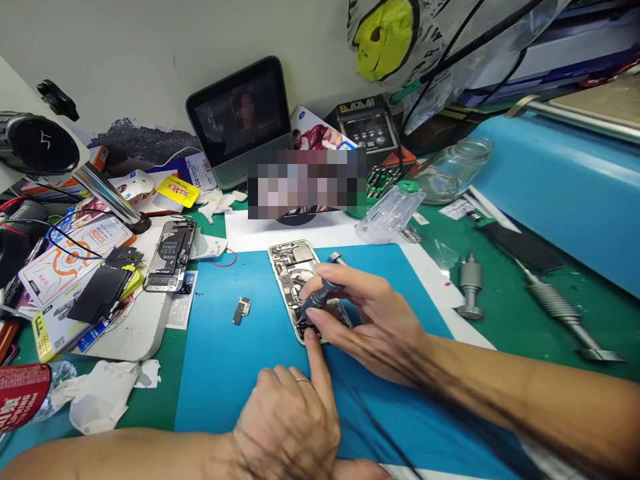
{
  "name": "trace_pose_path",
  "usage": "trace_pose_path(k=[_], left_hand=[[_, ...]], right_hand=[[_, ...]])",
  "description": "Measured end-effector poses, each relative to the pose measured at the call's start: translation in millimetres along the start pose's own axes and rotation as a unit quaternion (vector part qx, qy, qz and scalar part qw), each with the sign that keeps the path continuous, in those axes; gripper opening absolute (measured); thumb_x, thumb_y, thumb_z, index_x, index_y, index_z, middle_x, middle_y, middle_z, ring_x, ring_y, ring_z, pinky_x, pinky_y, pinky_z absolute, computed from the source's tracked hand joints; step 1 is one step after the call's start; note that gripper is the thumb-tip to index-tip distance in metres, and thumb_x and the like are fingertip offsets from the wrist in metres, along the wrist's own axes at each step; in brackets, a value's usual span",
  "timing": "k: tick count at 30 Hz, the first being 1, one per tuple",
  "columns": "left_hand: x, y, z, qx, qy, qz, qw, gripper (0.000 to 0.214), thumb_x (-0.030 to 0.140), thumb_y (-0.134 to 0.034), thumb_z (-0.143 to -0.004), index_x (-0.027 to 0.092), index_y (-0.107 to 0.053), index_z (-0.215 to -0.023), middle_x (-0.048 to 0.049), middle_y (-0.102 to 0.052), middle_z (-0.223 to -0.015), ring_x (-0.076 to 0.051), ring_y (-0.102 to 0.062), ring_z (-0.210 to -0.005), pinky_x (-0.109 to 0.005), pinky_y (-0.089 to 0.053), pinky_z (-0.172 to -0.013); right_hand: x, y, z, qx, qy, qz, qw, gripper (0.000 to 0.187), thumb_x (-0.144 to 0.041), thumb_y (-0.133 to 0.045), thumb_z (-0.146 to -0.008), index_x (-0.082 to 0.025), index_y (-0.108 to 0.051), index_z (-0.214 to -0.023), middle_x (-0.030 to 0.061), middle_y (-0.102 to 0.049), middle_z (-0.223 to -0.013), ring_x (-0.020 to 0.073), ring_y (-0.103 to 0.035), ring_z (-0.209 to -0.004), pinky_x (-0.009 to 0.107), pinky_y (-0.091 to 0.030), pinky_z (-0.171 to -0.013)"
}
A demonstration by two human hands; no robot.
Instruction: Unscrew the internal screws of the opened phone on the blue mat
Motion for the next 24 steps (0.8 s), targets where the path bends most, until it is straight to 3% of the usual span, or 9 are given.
trace_pose_path(k=[9, 15, 24], left_hand=[[-0.4, 3.7, -0.9, 0.046, 0.017, -0.010, 0.999, 0.120, 0.094, -0.040, -0.064, -0.003, -0.055, -0.131, -0.0072, -0.055, -0.051, -0.018, -0.046, -0.044, -0.030, -0.033, -0.041], [0.1, 0.8, 1.8, 0.030, 0.007, -0.005, 1.000, 0.119, 0.092, -0.036, -0.069, -0.006, -0.050, -0.135, -0.0072, -0.055, -0.054, -0.018, -0.045, -0.045, -0.030, -0.032, -0.043], [-1.1, 0.9, 0.6, 0.043, 0.006, -0.001, 0.999, 0.115, 0.091, -0.039, -0.069, -0.004, -0.054, -0.132, -0.0075, -0.055, -0.053, -0.018, -0.045, -0.045, -0.030, -0.031, -0.043]], right_hand=[[0.3, 0.4, -0.3, -0.006, -0.005, 0.000, 1.000, 0.068, -0.012, -0.061, -0.085, -0.038, -0.035, -0.142, 0.0033, -0.067, -0.115, 0.0153, -0.069, -0.075, 0.028, -0.064, -0.058], [-0.4, 1.5, -0.2, -0.010, -0.001, 0.015, 1.000, 0.063, -0.015, -0.062, -0.085, -0.038, -0.038, -0.140, 0.0027, -0.068, -0.114, 0.0168, -0.070, -0.077, 0.029, -0.063, -0.059], [-6.1, 4.7, -7.1, -0.023, 0.119, 0.067, 0.990, 0.073, -0.009, -0.066, -0.082, -0.034, -0.035, -0.144, 0.0044, -0.070, -0.105, 0.0206, -0.067, -0.084, 0.040, -0.061, -0.072]])
Point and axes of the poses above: each hand's wrist, its own z-axis away from the middle knuckle, its own y-axis out of the back of the hand, x = y × z, the point moved 1 cm from there along -z, towards the middle knuckle
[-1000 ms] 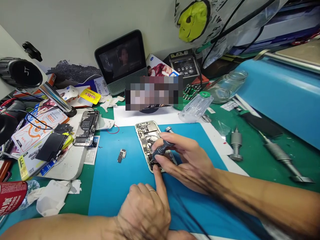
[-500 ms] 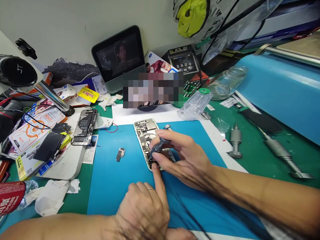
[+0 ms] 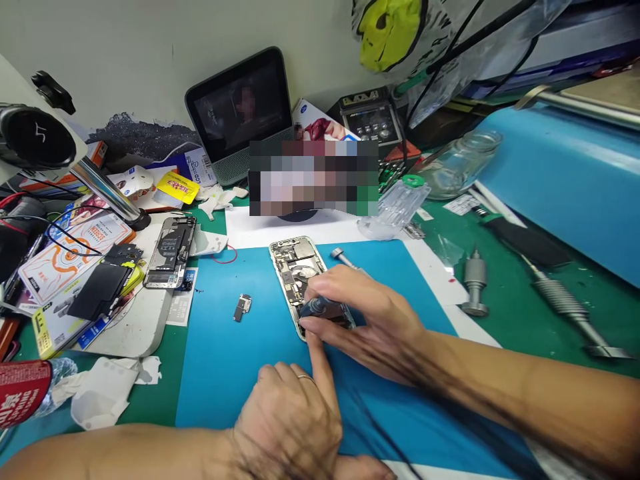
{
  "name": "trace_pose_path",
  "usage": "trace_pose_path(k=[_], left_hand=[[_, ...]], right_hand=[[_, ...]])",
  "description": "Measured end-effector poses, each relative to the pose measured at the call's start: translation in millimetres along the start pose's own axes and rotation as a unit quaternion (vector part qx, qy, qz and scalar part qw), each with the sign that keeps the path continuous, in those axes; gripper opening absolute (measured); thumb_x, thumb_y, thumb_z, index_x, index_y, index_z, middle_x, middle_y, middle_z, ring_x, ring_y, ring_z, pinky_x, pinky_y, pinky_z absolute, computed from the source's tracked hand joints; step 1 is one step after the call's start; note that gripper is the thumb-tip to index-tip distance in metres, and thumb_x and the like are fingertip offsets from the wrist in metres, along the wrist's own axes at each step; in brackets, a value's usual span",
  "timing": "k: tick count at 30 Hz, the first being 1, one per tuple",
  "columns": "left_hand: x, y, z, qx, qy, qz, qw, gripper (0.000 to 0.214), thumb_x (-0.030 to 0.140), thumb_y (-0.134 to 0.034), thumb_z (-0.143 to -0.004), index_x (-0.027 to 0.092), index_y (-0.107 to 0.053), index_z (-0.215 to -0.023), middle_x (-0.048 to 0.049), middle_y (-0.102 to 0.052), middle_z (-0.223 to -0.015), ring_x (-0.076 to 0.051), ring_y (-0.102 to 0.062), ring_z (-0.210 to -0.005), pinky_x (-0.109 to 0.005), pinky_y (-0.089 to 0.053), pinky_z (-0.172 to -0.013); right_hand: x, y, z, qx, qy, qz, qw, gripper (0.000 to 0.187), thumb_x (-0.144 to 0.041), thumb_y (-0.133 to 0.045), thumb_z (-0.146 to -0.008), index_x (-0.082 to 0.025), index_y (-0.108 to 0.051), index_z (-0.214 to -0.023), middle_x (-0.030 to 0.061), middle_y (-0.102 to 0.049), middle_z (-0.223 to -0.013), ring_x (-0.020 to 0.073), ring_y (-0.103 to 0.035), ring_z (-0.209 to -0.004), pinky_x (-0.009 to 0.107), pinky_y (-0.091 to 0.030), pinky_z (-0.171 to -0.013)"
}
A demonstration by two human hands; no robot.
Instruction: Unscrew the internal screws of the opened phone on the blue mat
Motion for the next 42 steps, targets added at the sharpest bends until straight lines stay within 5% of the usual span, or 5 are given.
trace_pose_path(k=[22, 42], left_hand=[[-0.6, -6.2, -0.8, 0.041, -0.008, -0.031, 0.999, 0.119, 0.096, -0.027, -0.064, -0.002, -0.064, -0.121, -0.0057, -0.053, -0.047, -0.016, -0.045, -0.037, -0.027, -0.035, -0.038], [-0.7, -6.2, -0.8, 0.069, -0.004, -0.036, 0.997, 0.120, 0.097, -0.029, -0.062, -0.002, -0.066, -0.119, -0.0058, -0.052, -0.046, -0.015, -0.044, -0.038, -0.027, -0.034, -0.037]], right_hand=[[-6.7, 3.8, -7.0, -0.043, 0.026, -0.015, 0.999, 0.045, -0.011, -0.044, -0.095, -0.021, -0.039, -0.138, 0.0063, -0.067, -0.102, 0.0181, -0.063, -0.101, 0.037, -0.055, -0.087], [-6.3, 3.7, -5.6, -0.021, 0.028, -0.014, 0.999, 0.039, -0.012, -0.052, -0.092, -0.020, -0.047, -0.130, 0.0059, -0.067, -0.100, 0.0172, -0.063, -0.093, 0.037, -0.055, -0.083]])
Point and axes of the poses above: each hand's wrist, its own z-axis away from the middle knuckle, its own y-axis out of the back of the hand, x = y × z, the point moved 1 cm from there along -z, towards the middle knuckle
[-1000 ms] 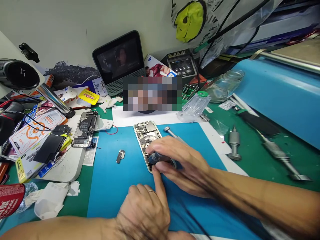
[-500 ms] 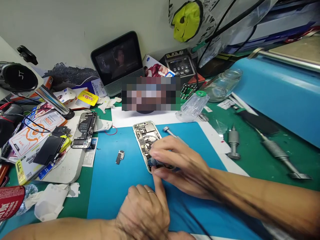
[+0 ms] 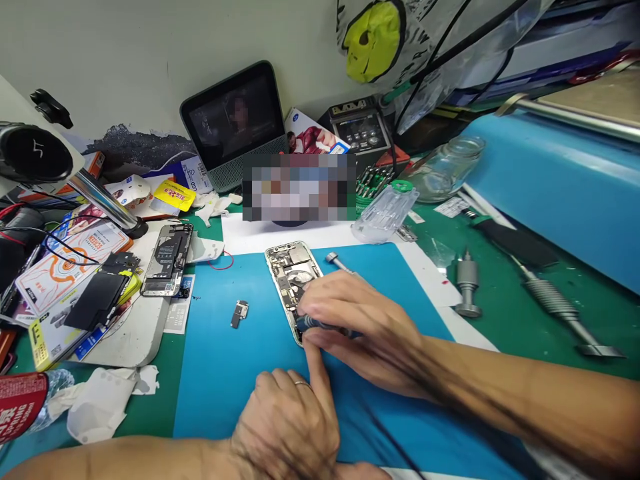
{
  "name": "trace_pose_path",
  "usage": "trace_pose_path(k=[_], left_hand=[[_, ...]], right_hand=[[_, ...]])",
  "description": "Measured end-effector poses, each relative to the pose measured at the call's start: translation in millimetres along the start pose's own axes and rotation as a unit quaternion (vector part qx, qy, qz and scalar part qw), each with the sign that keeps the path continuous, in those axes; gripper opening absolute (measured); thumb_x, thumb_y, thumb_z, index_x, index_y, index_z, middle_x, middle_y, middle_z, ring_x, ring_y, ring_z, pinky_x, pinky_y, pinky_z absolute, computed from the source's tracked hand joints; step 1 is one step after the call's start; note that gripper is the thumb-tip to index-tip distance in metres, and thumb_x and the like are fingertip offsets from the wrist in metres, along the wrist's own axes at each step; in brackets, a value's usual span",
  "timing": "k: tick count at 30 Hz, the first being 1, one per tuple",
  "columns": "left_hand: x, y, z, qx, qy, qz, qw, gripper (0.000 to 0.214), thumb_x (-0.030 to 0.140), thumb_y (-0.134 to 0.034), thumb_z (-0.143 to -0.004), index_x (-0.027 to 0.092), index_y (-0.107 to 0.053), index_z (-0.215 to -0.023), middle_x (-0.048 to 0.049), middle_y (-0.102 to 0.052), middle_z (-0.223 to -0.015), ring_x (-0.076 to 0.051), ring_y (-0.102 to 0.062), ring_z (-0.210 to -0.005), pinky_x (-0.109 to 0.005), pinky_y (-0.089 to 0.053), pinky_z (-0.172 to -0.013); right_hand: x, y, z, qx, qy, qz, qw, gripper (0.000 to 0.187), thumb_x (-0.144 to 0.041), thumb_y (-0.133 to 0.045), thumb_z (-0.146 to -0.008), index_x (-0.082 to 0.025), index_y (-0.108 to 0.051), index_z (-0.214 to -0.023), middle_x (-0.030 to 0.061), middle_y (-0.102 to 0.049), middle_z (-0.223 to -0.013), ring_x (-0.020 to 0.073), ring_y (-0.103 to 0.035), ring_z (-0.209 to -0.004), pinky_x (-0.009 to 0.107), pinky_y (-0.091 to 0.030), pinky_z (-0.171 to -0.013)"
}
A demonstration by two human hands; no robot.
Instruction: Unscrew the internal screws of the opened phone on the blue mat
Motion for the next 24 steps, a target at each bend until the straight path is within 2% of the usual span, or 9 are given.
trace_pose_path(k=[5, 9, 14, 18, 21, 24], left_hand=[[-0.3, 0.6, 0.0, -0.001, 0.004, 0.001, 1.000, 0.122, 0.096, -0.029, -0.063, -0.005, -0.062, -0.123, -0.0057, -0.052, -0.046, -0.016, -0.043, -0.037, -0.028, -0.033, -0.037], [-0.3, 1.7, -0.5, 0.010, 0.006, 0.001, 1.000, 0.120, 0.097, -0.031, -0.061, -0.003, -0.065, -0.119, -0.0057, -0.052, -0.045, -0.016, -0.042, -0.037, -0.028, -0.032, -0.038], [-0.8, 2.7, -1.7, 0.034, 0.015, -0.002, 0.999, 0.120, 0.097, -0.033, -0.060, -0.003, -0.066, -0.118, -0.0050, -0.051, -0.044, -0.016, -0.041, -0.037, -0.028, -0.030, -0.038], [-1.0, 2.9, -1.3, 0.059, 0.021, -0.001, 0.998, 0.117, 0.097, -0.036, -0.058, -0.001, -0.070, -0.113, -0.0046, -0.050, -0.043, -0.016, -0.040, -0.037, -0.028, -0.030, -0.038], [-0.9, 3.6, -1.2, 0.050, 0.013, -0.001, 0.999, 0.112, 0.096, -0.036, -0.060, 0.001, -0.072, -0.108, -0.0048, -0.050, -0.043, -0.016, -0.041, -0.037, -0.028, -0.031, -0.037], [-0.9, 4.6, -1.9, 0.001, -0.002, -0.006, 1.000, 0.111, 0.095, -0.032, -0.063, 0.001, -0.072, -0.109, -0.0055, -0.051, -0.044, -0.016, -0.043, -0.037, -0.028, -0.033, -0.038]], right_hand=[[-0.1, 1.2, 0.6, -0.014, 0.000, -0.012, 1.000, 0.040, -0.008, -0.044, -0.094, -0.017, -0.045, -0.133, 0.0090, -0.069, -0.107, 0.0190, -0.062, -0.107, 0.038, -0.054, -0.091], [0.1, 0.5, 0.3, -0.005, 0.013, 0.000, 1.000, 0.036, -0.011, -0.051, -0.093, -0.018, -0.049, -0.128, 0.0065, -0.070, -0.101, 0.0159, -0.064, -0.093, 0.035, -0.054, -0.085], [0.3, 0.0, 0.1, -0.006, -0.006, -0.032, 0.999, 0.041, -0.010, -0.044, -0.095, -0.019, -0.044, -0.135, 0.0082, -0.069, -0.109, 0.0180, -0.061, -0.105, 0.038, -0.052, -0.090], [1.0, -0.4, 0.6, -0.007, -0.017, -0.027, 0.999, 0.040, -0.011, -0.050, -0.094, -0.022, -0.047, -0.132, 0.0047, -0.069, -0.099, 0.0164, -0.063, -0.095, 0.035, -0.053, -0.085], [2.1, 0.6, -0.3, 0.003, -0.019, -0.029, 0.999, 0.037, -0.021, -0.048, -0.097, -0.024, -0.045, -0.134, 0.0045, -0.067, -0.097, 0.0169, -0.063, -0.090, 0.038, -0.053, -0.082], [2.3, 2.8, -1.6, 0.000, -0.018, -0.042, 0.999, 0.038, -0.018, -0.041, -0.099, -0.021, -0.044, -0.136, 0.0073, -0.069, -0.103, 0.0187, -0.063, -0.099, 0.041, -0.054, -0.087]])
Point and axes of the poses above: each hand's wrist, its own z-axis away from the middle knuckle, its own y-axis out of the back of the hand, x = y × z, the point moved 1 cm from there along -z, towards the middle knuckle
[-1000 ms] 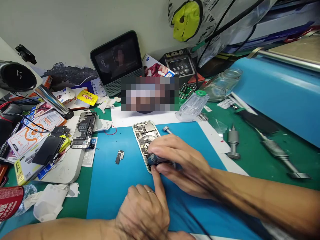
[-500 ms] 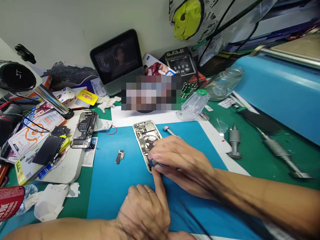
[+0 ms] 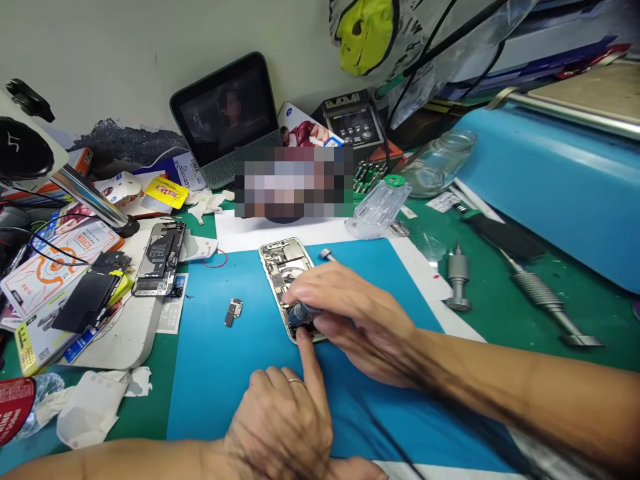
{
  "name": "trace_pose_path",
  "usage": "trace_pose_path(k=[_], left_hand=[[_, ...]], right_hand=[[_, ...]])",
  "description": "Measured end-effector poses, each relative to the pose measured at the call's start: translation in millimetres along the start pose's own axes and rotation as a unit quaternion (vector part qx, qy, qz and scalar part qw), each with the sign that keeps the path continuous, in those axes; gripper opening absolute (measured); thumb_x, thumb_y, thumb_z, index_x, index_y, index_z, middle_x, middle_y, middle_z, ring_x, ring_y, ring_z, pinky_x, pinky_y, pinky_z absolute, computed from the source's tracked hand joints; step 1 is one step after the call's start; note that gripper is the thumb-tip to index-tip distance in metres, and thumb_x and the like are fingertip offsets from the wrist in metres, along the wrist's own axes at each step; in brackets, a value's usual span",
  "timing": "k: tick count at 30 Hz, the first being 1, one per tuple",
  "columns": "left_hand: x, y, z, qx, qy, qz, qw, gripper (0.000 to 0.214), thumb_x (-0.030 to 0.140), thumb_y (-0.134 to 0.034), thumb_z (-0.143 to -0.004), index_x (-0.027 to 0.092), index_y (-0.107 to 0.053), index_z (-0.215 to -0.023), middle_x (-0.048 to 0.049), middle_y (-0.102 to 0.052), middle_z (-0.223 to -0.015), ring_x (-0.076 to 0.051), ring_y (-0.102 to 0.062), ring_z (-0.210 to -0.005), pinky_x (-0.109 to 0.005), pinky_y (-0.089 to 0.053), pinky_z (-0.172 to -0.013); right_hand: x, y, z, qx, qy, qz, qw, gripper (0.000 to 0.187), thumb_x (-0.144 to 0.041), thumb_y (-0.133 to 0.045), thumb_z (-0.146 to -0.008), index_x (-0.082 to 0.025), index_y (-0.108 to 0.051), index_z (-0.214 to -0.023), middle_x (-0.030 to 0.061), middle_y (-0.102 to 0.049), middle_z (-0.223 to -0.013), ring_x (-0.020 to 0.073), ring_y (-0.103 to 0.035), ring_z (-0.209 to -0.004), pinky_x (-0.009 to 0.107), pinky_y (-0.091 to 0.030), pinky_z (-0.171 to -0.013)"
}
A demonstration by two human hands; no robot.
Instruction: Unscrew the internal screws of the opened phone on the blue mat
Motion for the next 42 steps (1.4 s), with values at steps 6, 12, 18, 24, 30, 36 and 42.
trace_pose_path(k=[6, 12, 18, 24, 30, 36, 42], left_hand=[[0.1, -0.4, 0.8, -0.055, -0.018, 0.017, 0.998, 0.110, 0.092, -0.027, -0.071, 0.000, -0.068, -0.116, -0.0081, -0.055, -0.049, -0.017, -0.048, -0.041, -0.027, -0.037, -0.040], [0.6, -1.8, 1.3, -0.086, -0.025, 0.018, 0.996, 0.108, 0.090, -0.029, -0.074, 0.000, -0.063, -0.123, -0.0077, -0.055, -0.051, -0.018, -0.050, -0.042, -0.028, -0.040, -0.041], [1.6, -1.9, 2.3, -0.074, -0.026, 0.020, 0.997, 0.108, 0.091, -0.028, -0.072, 0.000, -0.067, -0.116, -0.0081, -0.055, -0.050, -0.018, -0.050, -0.042, -0.028, -0.040, -0.040], [0.5, -2.5, 1.8, -0.063, -0.024, 0.023, 0.997, 0.105, 0.091, -0.029, -0.073, 0.001, -0.069, -0.111, -0.0080, -0.055, -0.050, -0.018, -0.049, -0.041, -0.028, -0.039, -0.041], [1.3, -1.5, 2.5, -0.060, -0.020, 0.027, 0.998, 0.109, 0.090, -0.029, -0.073, -0.002, -0.065, -0.119, -0.0082, -0.054, -0.050, -0.018, -0.049, -0.042, -0.028, -0.038, -0.041], [0.4, 0.2, 0.4, -0.051, -0.018, 0.021, 0.998, 0.114, 0.092, -0.033, -0.070, -0.004, -0.062, -0.124, -0.0077, -0.054, -0.050, -0.017, -0.048, -0.042, -0.028, -0.037, -0.040], [0.7, 2.7, -0.9, -0.058, -0.009, 0.028, 0.998, 0.113, 0.090, -0.035, -0.071, -0.005, -0.059, -0.126, -0.0070, -0.054, -0.050, -0.017, -0.046, -0.042, -0.028, -0.035, -0.040]], right_hand=[[-0.7, -1.1, -1.7, -0.018, 0.023, -0.040, 0.999, 0.035, -0.009, -0.045, -0.095, -0.015, -0.050, -0.130, 0.0100, -0.071, -0.105, 0.0166, -0.065, -0.099, 0.036, -0.055, -0.086], [0.0, -2.3, -4.4, -0.018, 0.032, -0.045, 0.998, 0.034, -0.011, -0.048, -0.095, -0.015, -0.048, -0.129, 0.0115, -0.068, -0.113, 0.0166, -0.063, -0.104, 0.038, -0.053, -0.090], [0.0, -3.7, -2.9, -0.030, 0.038, -0.082, 0.995, 0.039, -0.004, -0.043, -0.093, -0.015, -0.048, -0.130, 0.0104, -0.070, -0.106, 0.0174, -0.065, -0.100, 0.038, -0.056, -0.085], [-0.4, -6.0, -2.5, -0.026, 0.044, -0.084, 0.995, 0.036, -0.006, -0.042, -0.094, -0.014, -0.051, -0.128, 0.0113, -0.071, -0.107, 0.0176, -0.067, -0.098, 0.037, -0.055, -0.082], [-0.8, -4.7, -4.6, -0.026, 0.005, -0.073, 0.997, 0.038, -0.013, -0.042, -0.097, -0.022, -0.046, -0.134, 0.0072, -0.070, -0.112, 0.0157, -0.067, -0.093, 0.034, -0.055, -0.080], [-3.0, -5.8, -5.8, -0.029, 0.010, -0.072, 0.997, 0.037, -0.013, -0.041, -0.098, -0.021, -0.047, -0.133, 0.0074, -0.071, -0.110, 0.0153, -0.067, -0.093, 0.035, -0.055, -0.081], [-5.2, -4.5, -6.6, -0.030, -0.032, -0.051, 0.998, 0.035, -0.011, -0.042, -0.097, -0.023, -0.049, -0.129, 0.0054, -0.071, -0.107, 0.0128, -0.065, -0.088, 0.030, -0.055, -0.079]])
Point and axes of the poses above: each hand's wrist, its own z-axis away from the middle knuckle, its own y-axis out of the back of the hand, x = y × z, the point moved 1 cm from there along -z, towards the middle knuckle
